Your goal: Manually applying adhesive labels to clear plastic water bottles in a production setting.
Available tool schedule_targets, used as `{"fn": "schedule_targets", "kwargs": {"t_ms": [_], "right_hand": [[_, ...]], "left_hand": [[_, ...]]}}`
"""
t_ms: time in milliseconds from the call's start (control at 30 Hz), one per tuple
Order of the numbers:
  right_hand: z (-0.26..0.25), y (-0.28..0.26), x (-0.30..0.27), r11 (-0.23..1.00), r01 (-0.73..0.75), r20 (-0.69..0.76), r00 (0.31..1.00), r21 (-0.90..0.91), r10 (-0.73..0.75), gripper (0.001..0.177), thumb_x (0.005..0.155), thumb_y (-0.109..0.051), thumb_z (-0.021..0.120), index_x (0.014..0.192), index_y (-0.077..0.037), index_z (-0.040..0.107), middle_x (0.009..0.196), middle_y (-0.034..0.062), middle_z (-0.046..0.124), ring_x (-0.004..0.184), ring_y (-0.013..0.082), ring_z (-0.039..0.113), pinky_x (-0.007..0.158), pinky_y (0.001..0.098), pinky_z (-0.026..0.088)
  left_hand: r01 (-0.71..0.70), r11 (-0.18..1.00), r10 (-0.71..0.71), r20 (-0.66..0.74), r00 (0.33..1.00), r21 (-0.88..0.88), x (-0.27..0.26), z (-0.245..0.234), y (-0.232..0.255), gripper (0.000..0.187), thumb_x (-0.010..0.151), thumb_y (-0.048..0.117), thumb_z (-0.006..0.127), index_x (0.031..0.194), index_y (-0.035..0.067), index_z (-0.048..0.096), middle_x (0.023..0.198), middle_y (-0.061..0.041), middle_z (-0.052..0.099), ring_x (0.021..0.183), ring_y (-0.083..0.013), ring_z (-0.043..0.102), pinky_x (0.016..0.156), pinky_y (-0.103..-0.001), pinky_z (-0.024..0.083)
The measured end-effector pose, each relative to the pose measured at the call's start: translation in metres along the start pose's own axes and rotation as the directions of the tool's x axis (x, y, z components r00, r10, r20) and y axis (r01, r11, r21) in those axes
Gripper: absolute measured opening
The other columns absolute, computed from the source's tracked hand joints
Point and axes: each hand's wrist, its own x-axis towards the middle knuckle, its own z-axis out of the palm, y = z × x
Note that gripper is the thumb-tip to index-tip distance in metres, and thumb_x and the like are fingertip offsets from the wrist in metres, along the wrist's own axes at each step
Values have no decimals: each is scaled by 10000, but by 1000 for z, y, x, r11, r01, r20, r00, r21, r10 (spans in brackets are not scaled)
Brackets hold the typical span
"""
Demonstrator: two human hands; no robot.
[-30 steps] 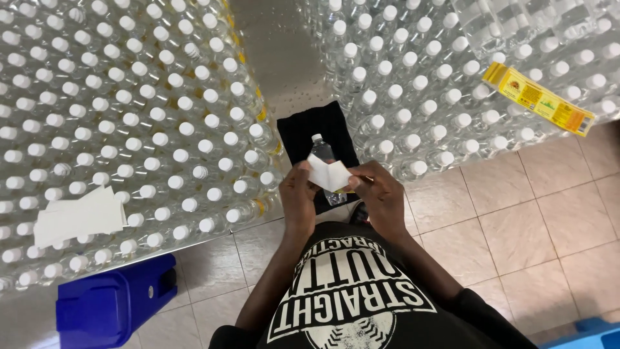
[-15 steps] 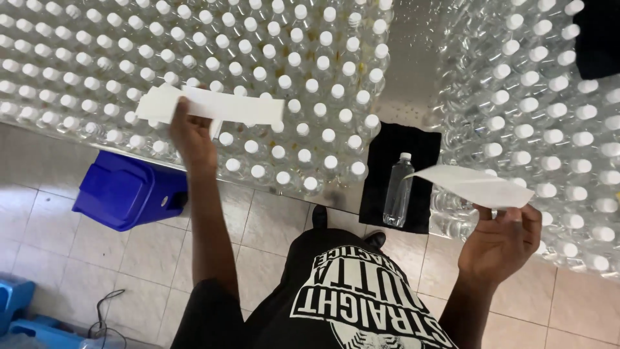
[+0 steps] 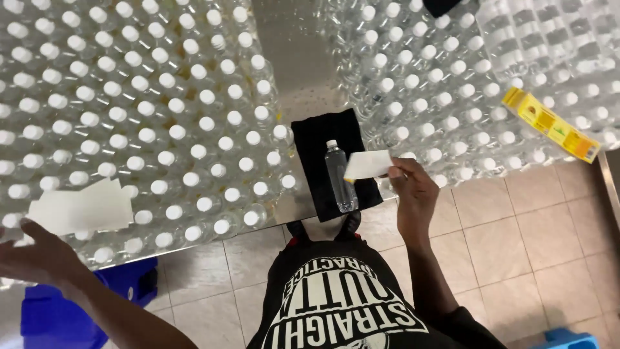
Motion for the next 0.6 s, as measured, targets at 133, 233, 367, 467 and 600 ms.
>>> {"fn": "schedule_targets", "kwargs": {"t_ms": [133, 233, 367, 467, 600], "right_hand": [[11, -13, -3, 856, 515, 276, 819, 32, -503, 159, 1059, -9, 689, 1195, -21, 772, 1249, 167, 743, 1215, 337, 721, 1087, 448, 601], [10, -8, -10, 652, 757, 397, 587, 40, -706, 155, 1030, -95, 713, 1096, -104, 852, 1304, 167, 751, 1238, 421, 702, 1089, 541, 569], [11, -32, -28, 511, 852, 437, 419, 113, -796, 178, 1032, -138, 723, 974, -208, 876, 1301, 148, 784, 1188, 385, 739, 1040, 457, 612], [-11, -28, -22, 538, 842, 504, 446, 46, -740, 178, 1036, -131, 706, 982, -189, 865, 1345, 163, 765, 1218, 418, 717, 1034, 489, 600], [-44, 5, -7, 640, 768, 537, 552, -29, -638, 191, 1042, -108, 689, 1029, -178, 867, 1411, 182, 730, 1294, 454, 675, 1074, 531, 558]], "left_hand": [[106, 637, 250, 334, 909, -764, -82, -36, 134, 357, 1128, 32, 689, 1482, 36, 642, 1136, -193, 774, 879, -240, 752, 687, -318, 597], [759, 306, 547, 759, 354, -574, -175, -61, 230, 612, 1038, 454, 552, 1513, 72, 606, 1189, -204, 769, 959, -267, 784, 794, -367, 619], [918, 331, 724, 683, -98, -220, -242, -95, 319, 908, 1024, 712, 436, 1621, 30, 498, 1438, -220, 718, 1160, -261, 765, 994, -432, 631], [971, 210, 628, 777, -42, -118, -270, -87, 335, 638, 1026, 362, 650, 1549, 9, 550, 1465, -215, 624, 1321, -390, 657, 1095, -465, 572], [989, 102, 573, 819, 26, -103, -304, -80, 347, 464, 1015, 168, 705, 1424, -12, 580, 1495, -191, 555, 1182, -303, 663, 993, -415, 583]]}}
